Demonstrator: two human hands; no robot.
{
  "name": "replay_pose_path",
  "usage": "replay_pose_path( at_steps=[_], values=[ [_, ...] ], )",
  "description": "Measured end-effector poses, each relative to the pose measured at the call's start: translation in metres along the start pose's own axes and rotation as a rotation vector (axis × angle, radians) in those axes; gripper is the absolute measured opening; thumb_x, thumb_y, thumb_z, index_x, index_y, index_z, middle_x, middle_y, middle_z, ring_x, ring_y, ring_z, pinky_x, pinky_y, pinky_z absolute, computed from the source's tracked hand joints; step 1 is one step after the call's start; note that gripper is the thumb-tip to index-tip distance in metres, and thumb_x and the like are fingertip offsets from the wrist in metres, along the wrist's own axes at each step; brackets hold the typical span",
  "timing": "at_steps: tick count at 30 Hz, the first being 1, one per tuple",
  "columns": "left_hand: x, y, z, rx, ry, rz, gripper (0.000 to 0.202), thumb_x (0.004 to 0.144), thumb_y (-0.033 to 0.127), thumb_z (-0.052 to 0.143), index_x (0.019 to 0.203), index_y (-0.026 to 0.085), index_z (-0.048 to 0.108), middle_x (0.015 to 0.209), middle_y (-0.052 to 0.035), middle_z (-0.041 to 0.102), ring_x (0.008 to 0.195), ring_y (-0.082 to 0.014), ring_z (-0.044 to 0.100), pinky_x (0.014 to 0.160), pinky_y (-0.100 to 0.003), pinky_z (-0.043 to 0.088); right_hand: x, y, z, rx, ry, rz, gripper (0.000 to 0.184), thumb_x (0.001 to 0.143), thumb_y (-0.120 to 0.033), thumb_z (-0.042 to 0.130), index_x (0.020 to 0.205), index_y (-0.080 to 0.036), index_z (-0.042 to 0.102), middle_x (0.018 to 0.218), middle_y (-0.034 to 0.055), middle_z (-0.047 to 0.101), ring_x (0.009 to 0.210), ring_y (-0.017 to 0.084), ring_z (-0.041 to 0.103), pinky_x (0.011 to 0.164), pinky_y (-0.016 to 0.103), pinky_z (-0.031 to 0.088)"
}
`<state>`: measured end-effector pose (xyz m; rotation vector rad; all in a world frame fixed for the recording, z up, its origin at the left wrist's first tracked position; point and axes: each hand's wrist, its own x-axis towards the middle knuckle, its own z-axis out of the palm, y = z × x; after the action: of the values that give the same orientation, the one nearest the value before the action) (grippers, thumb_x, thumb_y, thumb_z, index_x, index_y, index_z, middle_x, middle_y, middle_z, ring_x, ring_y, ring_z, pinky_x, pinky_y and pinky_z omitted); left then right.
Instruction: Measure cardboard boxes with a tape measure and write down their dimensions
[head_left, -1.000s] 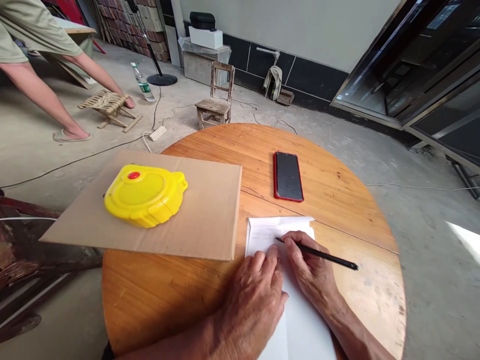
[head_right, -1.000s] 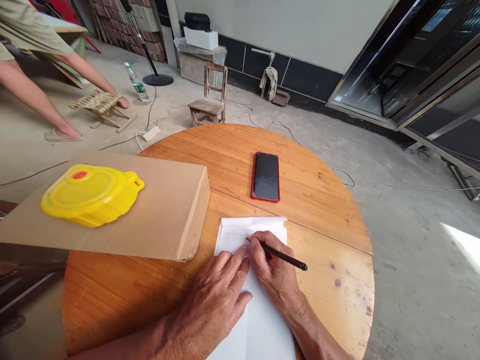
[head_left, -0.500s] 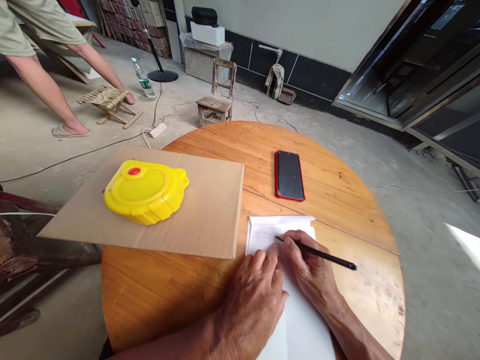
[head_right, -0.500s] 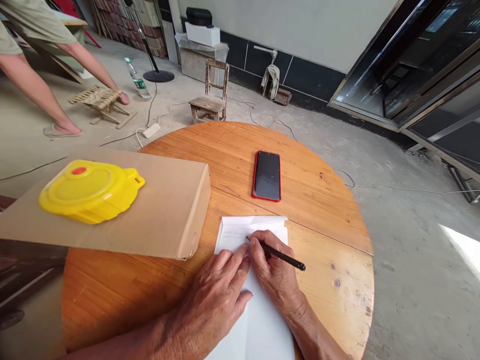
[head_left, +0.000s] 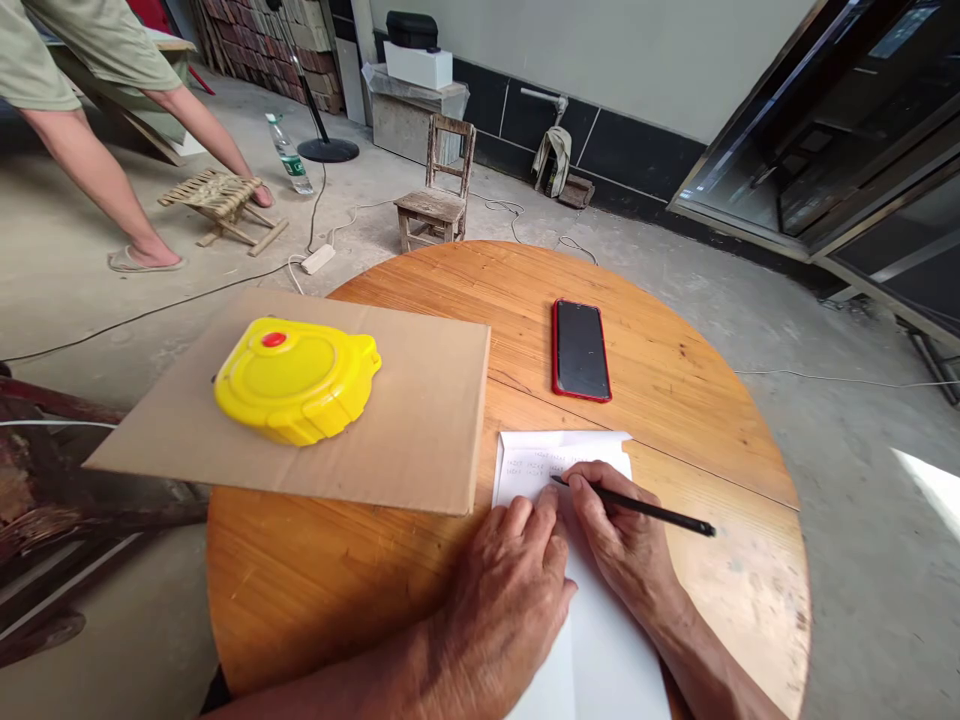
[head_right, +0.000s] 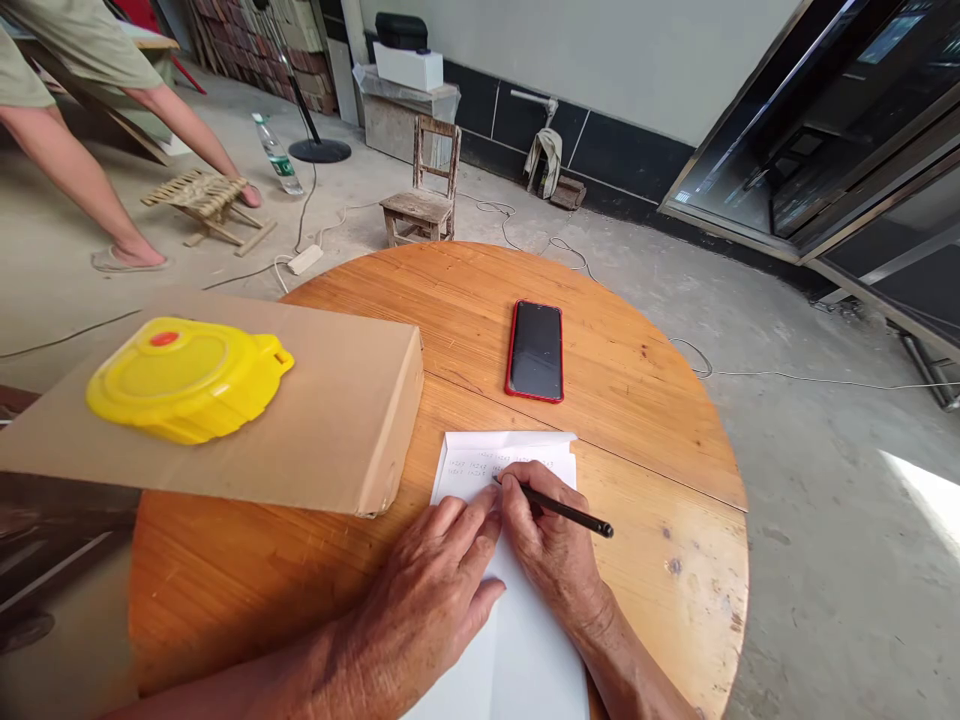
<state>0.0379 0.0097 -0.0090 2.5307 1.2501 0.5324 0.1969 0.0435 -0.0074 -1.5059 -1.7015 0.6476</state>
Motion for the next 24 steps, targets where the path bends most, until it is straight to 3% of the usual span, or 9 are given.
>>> replay_pose_path(
  at_steps=[6,24],
  values=[
    [0.0019,-0.0014,-0.0029,-0.028,-0.046,-0.023,0.039,0.088,0.025,0.063,0.123,0.01,0.057,0.139,-0.013,0.053,0.105,-0.0271,0.054,0.09,-0.043,0.052,-0.0009,0.0017,0.0,0.044,0.067,0.042,0.017,0.094,-0.028,0.054,0.085,-0.021,0.066,0.075,-0.0002,0.067,0.064,0.013,0.057,0.055,0.022,0.045],
    [-0.0013,-0.001,-0.0016,-0.036,-0.044,-0.023,0.035,0.09,0.026,0.063,0.122,0.013,0.059,0.142,-0.0116,0.052,0.109,-0.0271,0.054,0.094,-0.043,0.051,-0.0019,-0.0013,0.001,-0.019,0.008,0.01,0.018,0.096,-0.026,0.051,0.084,-0.02,0.064,0.075,0.001,0.066,0.064,0.014,0.058,0.058,0.025,0.045]
  ],
)
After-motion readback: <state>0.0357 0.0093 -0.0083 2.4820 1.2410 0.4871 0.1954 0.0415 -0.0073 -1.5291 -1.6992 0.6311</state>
